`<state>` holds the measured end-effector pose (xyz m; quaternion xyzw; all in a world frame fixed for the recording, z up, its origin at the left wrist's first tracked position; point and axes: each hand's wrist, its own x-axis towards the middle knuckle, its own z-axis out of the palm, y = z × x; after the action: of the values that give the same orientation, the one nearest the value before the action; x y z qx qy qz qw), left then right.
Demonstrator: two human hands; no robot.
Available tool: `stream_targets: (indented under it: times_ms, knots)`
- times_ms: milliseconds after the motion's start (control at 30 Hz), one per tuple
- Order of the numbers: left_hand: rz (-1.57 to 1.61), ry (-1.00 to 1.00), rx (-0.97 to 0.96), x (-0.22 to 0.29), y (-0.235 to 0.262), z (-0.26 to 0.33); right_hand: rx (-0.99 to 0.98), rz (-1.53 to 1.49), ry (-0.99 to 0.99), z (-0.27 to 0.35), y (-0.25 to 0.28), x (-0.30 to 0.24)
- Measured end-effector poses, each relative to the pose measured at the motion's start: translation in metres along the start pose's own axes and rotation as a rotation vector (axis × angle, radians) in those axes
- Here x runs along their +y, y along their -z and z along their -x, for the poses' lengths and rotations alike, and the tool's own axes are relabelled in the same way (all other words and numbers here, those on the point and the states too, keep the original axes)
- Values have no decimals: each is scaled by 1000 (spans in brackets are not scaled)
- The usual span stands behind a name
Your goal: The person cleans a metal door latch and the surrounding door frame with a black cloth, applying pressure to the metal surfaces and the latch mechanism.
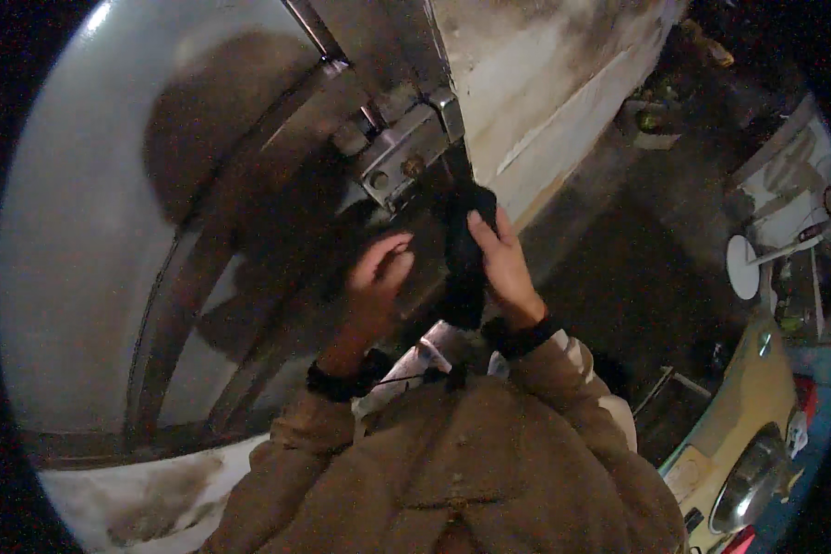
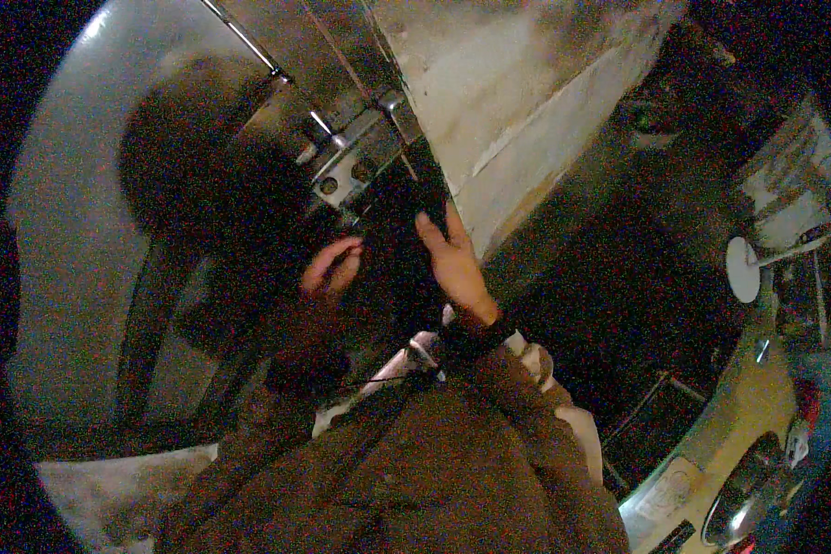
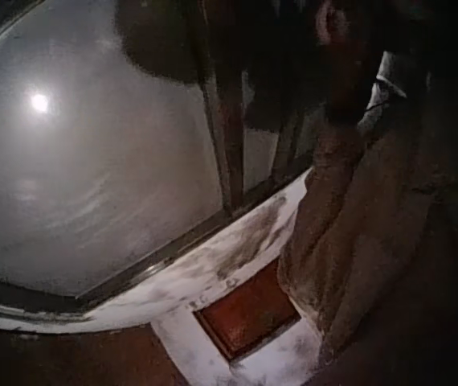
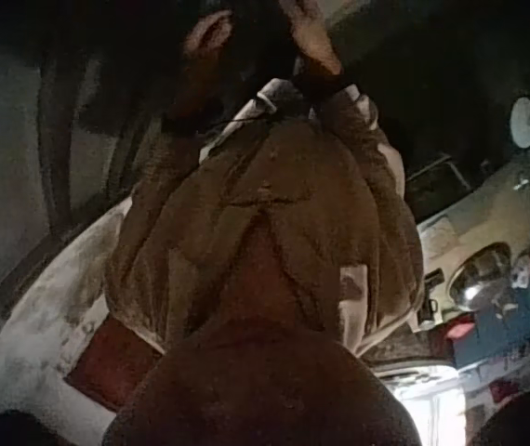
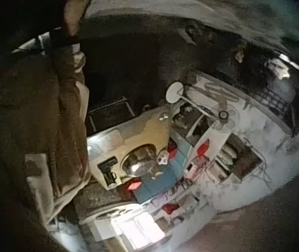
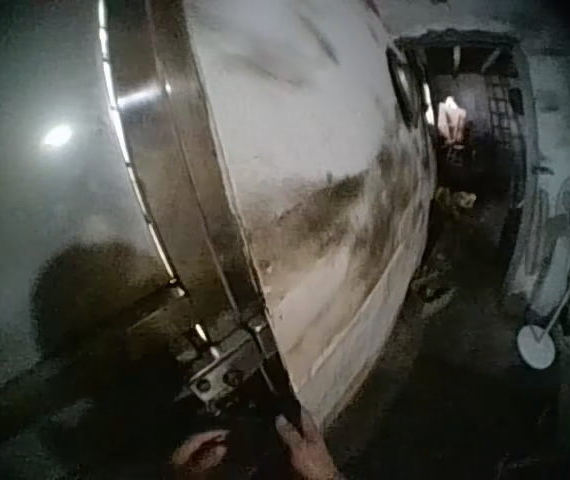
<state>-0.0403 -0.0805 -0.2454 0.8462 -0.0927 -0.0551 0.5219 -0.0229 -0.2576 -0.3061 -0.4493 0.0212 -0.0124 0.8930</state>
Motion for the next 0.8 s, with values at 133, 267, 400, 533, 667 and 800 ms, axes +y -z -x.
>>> stream_targets:
  times_ms: [133, 267, 400, 533, 667, 800]
  knots:
    - [-70, -38, 194, -47, 20, -14, 44, 356, 435, -47, -30, -44]
    - [67, -143, 316, -45, 26, -28, 281, 1052, 1002, -91, -58, -70]
    - [51, -209, 203, -17, 20, -43, 129, 1460, 891, -89, -83, -79]
    - [-12, -474, 269, -32, 23, -53, -36, 1510, 897, -77, -105, -72]
    - [82, -510, 291, -46, 16, -56, -115, 1557, 765, -63, -117, -70]
    - [1012, -127, 139, -147, 5, -67, -434, 1516, 750, -35, -137, -53]
